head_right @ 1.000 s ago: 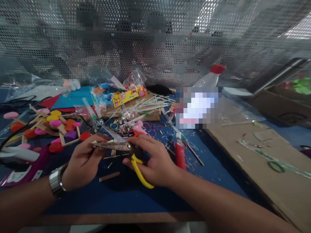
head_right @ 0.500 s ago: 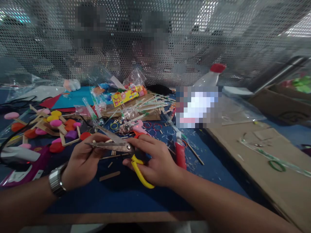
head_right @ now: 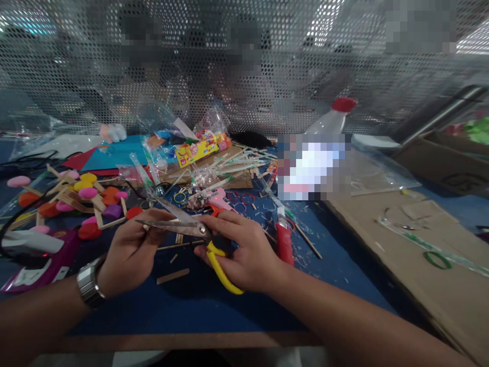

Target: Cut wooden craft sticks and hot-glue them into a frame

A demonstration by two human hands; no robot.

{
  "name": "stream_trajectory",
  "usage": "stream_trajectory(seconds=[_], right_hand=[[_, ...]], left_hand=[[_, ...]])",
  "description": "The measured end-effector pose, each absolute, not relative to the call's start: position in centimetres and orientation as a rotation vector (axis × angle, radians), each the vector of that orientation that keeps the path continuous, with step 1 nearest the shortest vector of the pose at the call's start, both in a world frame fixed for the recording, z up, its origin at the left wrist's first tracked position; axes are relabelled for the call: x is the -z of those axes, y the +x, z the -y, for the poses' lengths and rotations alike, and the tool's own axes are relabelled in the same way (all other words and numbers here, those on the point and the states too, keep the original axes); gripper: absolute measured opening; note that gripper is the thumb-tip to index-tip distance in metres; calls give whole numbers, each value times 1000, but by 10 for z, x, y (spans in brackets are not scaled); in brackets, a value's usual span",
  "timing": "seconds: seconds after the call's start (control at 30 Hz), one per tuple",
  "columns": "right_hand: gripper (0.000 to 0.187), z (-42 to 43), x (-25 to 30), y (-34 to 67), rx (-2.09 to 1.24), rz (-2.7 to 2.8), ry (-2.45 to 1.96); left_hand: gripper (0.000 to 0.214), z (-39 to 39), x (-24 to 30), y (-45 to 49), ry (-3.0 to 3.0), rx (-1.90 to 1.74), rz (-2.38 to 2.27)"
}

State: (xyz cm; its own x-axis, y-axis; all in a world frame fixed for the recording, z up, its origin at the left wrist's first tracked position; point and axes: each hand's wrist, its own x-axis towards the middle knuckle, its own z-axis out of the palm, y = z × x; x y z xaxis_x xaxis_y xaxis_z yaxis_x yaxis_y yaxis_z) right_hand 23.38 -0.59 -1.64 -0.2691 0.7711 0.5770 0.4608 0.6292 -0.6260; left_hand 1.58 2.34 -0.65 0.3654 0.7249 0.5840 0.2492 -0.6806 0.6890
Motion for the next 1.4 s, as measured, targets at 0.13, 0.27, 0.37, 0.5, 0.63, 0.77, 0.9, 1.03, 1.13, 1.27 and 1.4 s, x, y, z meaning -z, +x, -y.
stream_trajectory(seconds=[0.13, 0.27, 0.37, 0.5, 0.63, 0.77, 0.9, 1.03, 1.13, 1.27, 1.4], right_hand=[[29, 5, 17, 234, -390, 1947, -1013], [27, 6, 18, 236, -368, 1967, -1023], [28, 5, 18, 236, -381, 1969, -1032], [29, 5, 16, 236, -408, 1970, -1047], [28, 5, 15, 236, -413, 1975, -1056], [27, 5, 16, 235, -399, 1974, -1051], [26, 7, 15, 235, -389, 1946, -1046], [29, 8, 13, 233, -392, 1953, -1016], [30, 8, 13, 233, -421, 1959, -1001], [30, 8, 12, 234, -439, 1970, -964], [28, 8, 10, 235, -449, 1974, -932]], left_hand=[[28, -23, 3, 17, 2101, -1257, -852], [31, -22, 2, 18, 2088, -1243, -829], [27, -23, 3, 17, 2073, -1217, -816], [28, -23, 3, 18, 2046, -1206, -821], [28, -22, 1, 18, 2050, -1200, -832], [32, -22, 0, 16, 2063, -1176, -887], [33, -22, 0, 16, 2086, -1159, -882], [34, -21, -3, 18, 2121, -1127, -834], [35, -21, -4, 18, 2133, -1129, -807], [32, -22, -4, 18, 2162, -1106, -787], [38, -22, -3, 19, 2150, -1071, -811]])
